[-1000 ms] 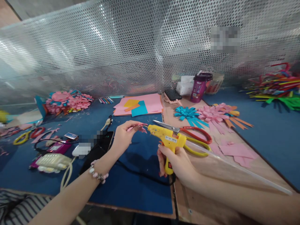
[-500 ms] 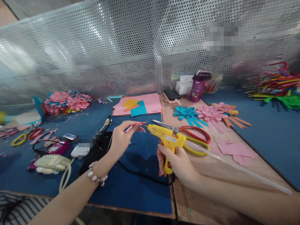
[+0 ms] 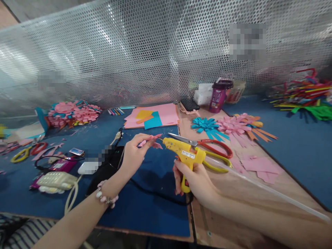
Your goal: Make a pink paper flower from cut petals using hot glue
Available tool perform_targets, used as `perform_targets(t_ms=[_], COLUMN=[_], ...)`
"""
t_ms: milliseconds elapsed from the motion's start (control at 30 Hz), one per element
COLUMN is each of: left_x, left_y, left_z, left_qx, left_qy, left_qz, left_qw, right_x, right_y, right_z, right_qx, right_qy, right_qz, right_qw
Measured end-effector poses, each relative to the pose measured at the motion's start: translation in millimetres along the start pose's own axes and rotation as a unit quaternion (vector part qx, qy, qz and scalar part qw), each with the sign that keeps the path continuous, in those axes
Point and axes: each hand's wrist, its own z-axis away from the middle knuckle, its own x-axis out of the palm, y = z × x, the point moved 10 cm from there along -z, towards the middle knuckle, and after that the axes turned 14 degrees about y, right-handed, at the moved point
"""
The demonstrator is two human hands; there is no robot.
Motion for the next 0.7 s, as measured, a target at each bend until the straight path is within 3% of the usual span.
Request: perform_targets(t_ms=[400, 700], left_x=[2.5, -6.7], left_y=[3, 18], left_z=[2, 1], left_qx=[-0.015, 0.054], left_qy=[-0.008, 0.038], left_qz=[0.003, -0.042], left_qw=[1.0, 0.997], right_x=[-1, -8], right_y=[-3, -8], right_z=[4, 3], right_qx=[-0.018, -0.044], right_qy=[0.012, 0.042], right_qz=[0.012, 0.062], right_qw=[1.0, 0.996])
